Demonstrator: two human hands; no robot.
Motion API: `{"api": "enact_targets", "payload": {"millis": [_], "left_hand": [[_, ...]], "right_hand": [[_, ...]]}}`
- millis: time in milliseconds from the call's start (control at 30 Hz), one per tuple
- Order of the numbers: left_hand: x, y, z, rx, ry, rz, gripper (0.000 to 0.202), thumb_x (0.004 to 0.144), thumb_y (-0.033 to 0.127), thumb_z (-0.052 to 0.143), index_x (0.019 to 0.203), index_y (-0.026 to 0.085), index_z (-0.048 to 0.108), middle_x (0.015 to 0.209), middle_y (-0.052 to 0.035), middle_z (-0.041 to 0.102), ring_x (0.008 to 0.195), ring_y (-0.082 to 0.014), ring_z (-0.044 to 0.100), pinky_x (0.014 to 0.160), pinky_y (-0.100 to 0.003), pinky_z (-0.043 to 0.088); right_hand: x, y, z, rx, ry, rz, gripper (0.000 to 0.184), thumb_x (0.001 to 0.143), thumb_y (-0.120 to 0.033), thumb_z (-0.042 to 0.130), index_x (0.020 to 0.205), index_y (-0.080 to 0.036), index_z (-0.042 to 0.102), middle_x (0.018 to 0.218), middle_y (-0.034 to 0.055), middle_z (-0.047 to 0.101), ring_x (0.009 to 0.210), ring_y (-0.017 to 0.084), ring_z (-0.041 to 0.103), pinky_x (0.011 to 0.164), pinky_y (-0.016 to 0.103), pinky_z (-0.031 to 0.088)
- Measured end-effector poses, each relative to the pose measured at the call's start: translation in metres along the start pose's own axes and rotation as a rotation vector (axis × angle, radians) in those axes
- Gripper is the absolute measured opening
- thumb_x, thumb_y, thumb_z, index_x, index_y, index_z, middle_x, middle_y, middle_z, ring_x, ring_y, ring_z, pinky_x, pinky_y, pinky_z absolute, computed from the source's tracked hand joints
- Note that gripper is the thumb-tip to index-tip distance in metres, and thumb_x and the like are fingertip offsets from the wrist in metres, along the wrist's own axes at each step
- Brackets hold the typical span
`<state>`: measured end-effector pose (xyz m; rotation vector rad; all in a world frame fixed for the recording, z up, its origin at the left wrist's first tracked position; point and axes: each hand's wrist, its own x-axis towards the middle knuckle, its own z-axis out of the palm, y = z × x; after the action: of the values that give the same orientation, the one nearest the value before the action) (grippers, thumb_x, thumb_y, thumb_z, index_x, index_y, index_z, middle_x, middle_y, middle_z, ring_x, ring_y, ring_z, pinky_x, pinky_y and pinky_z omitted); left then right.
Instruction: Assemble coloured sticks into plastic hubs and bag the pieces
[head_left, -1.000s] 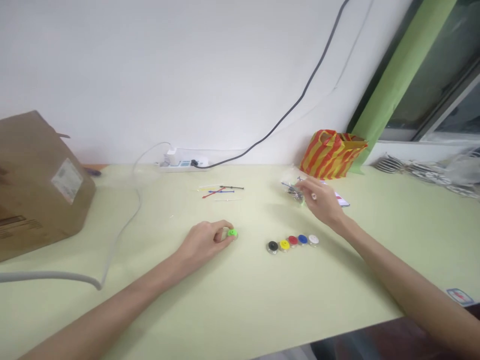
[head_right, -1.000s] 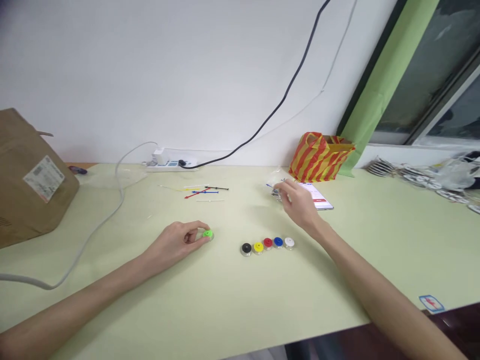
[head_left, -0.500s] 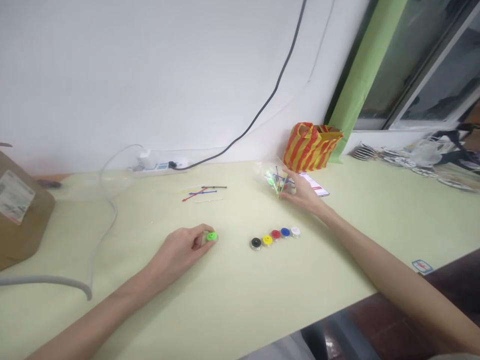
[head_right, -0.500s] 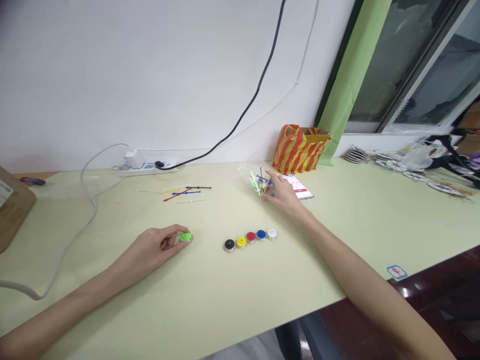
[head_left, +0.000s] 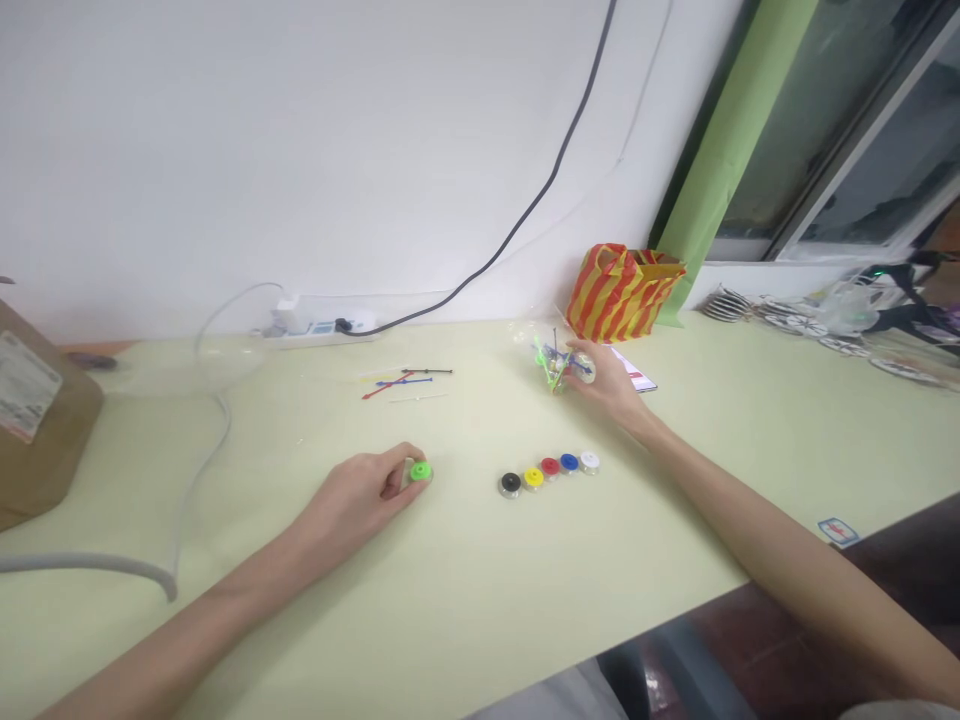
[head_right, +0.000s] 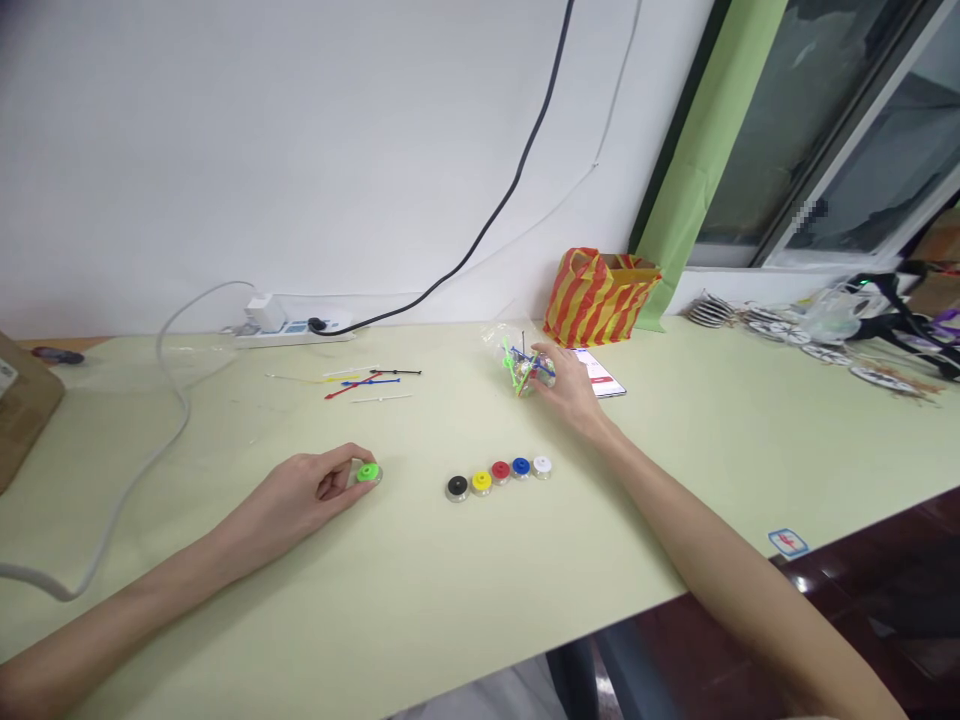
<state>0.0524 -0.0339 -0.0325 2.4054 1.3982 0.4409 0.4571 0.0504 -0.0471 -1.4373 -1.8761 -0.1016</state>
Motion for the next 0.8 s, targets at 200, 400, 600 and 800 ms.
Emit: {"api": "enact_targets", "payload": {"millis": [200, 400, 600, 800], "left_hand": [[0.0, 0.001, -0.002, 0.022, 0.032, -0.043, 0.027, 0.094, 0.05, 0.05, 0.097, 0.024, 0.059, 0.073, 0.0021, 0.05, 0.067, -0.0169, 0.053, 0.065, -0.028, 0.04], [0.002, -0.005, -0.002, 0.0, 0.048, -0.005, 0.037, 0.091, 0.056, 0.057, 0.11, 0.025, 0.06, 0.087, -0.0007, 0.054, 0.085, -0.0215, 0.059, 0.076, -0.033, 0.045], [0.0, 0.0, -0.005, -0.041, 0.111, 0.017, 0.043, 0.093, 0.057, 0.053, 0.121, 0.025, 0.059, 0.096, -0.003, 0.058, 0.091, -0.0231, 0.06, 0.084, -0.036, 0.047], [-0.002, 0.001, -0.007, -0.063, 0.133, 0.03, 0.041, 0.094, 0.055, 0.053, 0.12, 0.024, 0.058, 0.1, -0.0042, 0.058, 0.092, -0.0235, 0.06, 0.084, -0.037, 0.048]], "right_hand": [[0.002, -0.007, -0.004, 0.052, 0.126, -0.081, 0.044, 0.087, -0.029, 0.064, 0.13, -0.024, 0.06, 0.131, 0.0085, 0.067, 0.122, 0.031, 0.061, 0.105, 0.049, 0.045], [-0.001, -0.02, -0.008, 0.153, 0.135, -0.149, 0.04, 0.089, -0.028, 0.066, 0.128, -0.026, 0.062, 0.127, 0.0063, 0.069, 0.11, 0.026, 0.066, 0.097, 0.043, 0.052], [-0.006, -0.047, -0.011, 0.273, 0.139, -0.171, 0.04, 0.09, -0.032, 0.069, 0.129, -0.027, 0.062, 0.125, 0.0069, 0.069, 0.103, 0.024, 0.068, 0.087, 0.04, 0.056], [-0.014, -0.08, -0.011, 0.399, 0.134, -0.155, 0.042, 0.09, -0.039, 0.071, 0.129, -0.027, 0.062, 0.122, 0.0077, 0.069, 0.108, 0.025, 0.068, 0.09, 0.041, 0.058]]}}
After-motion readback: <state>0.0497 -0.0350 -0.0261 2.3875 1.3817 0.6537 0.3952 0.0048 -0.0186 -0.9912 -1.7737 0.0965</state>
